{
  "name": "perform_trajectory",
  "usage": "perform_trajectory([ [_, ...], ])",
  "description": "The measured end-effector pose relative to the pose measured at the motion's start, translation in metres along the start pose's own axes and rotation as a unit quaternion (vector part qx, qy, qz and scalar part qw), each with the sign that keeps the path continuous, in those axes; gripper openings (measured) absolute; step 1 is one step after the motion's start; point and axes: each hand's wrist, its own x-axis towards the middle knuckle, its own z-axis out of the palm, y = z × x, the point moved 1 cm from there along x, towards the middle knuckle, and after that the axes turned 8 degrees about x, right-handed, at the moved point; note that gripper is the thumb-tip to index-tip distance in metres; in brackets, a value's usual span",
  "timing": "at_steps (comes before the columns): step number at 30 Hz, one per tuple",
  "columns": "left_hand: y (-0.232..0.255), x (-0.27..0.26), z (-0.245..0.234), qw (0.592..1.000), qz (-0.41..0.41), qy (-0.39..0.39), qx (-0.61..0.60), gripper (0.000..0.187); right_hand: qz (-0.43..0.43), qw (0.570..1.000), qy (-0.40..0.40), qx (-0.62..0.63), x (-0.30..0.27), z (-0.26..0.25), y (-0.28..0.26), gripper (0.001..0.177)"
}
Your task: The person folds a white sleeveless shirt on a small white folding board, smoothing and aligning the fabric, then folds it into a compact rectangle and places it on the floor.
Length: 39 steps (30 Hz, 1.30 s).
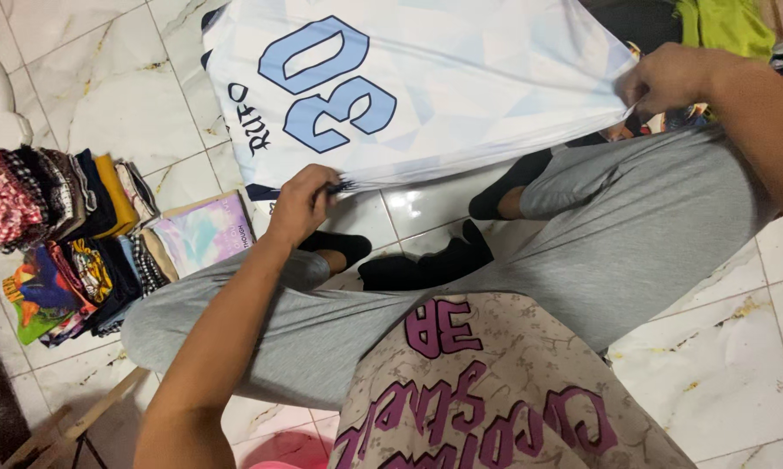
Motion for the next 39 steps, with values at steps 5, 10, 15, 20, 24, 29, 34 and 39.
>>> perform_trajectory([
  [5, 0.002, 0.001, 0.0, 0.998, 0.018, 0.025, 0.054, 0.036, -0.019, 0.999, 0.043, 0.022, 0.004, 0.0, 0.014, 0.036],
  [10, -0.02, 0.006, -0.003, 0.995, -0.094, 0.008, -0.024, 0.044, -0.018, 0.998, 0.047, 0.046, -0.008, -0.01, 0.012, 0.039],
  [15, -0.054, 0.011, -0.015, 0.972, -0.133, 0.009, -0.192, 0.03, -0.017, 0.987, 0.124, 0.103, -0.014, -0.011, 0.006, 0.04],
  [20, -0.055, 0.02, -0.021, 0.981, -0.109, -0.02, -0.16, 0.021, 0.015, 0.988, 0.077, 0.129, -0.018, -0.021, -0.001, 0.03],
  [24, -0.028, 0.017, -0.018, 0.992, -0.123, -0.01, 0.012, 0.02, 0.025, 0.983, 0.088, 0.158, -0.027, -0.026, -0.009, 0.028],
  [29, 0.0, 0.013, -0.022, 0.989, -0.107, -0.021, 0.096, 0.034, 0.051, 0.991, 0.089, 0.091, -0.036, -0.032, -0.025, 0.03],
  [34, 0.003, 0.004, -0.013, 0.969, -0.131, -0.193, 0.078, 0.024, 0.088, 0.992, 0.012, 0.088, -0.04, -0.035, -0.044, 0.036],
  [39, -0.007, 0.002, -0.009, 0.966, -0.133, -0.209, 0.073, 0.029, 0.058, 0.994, -0.016, 0.089, -0.032, -0.029, -0.036, 0.035],
])
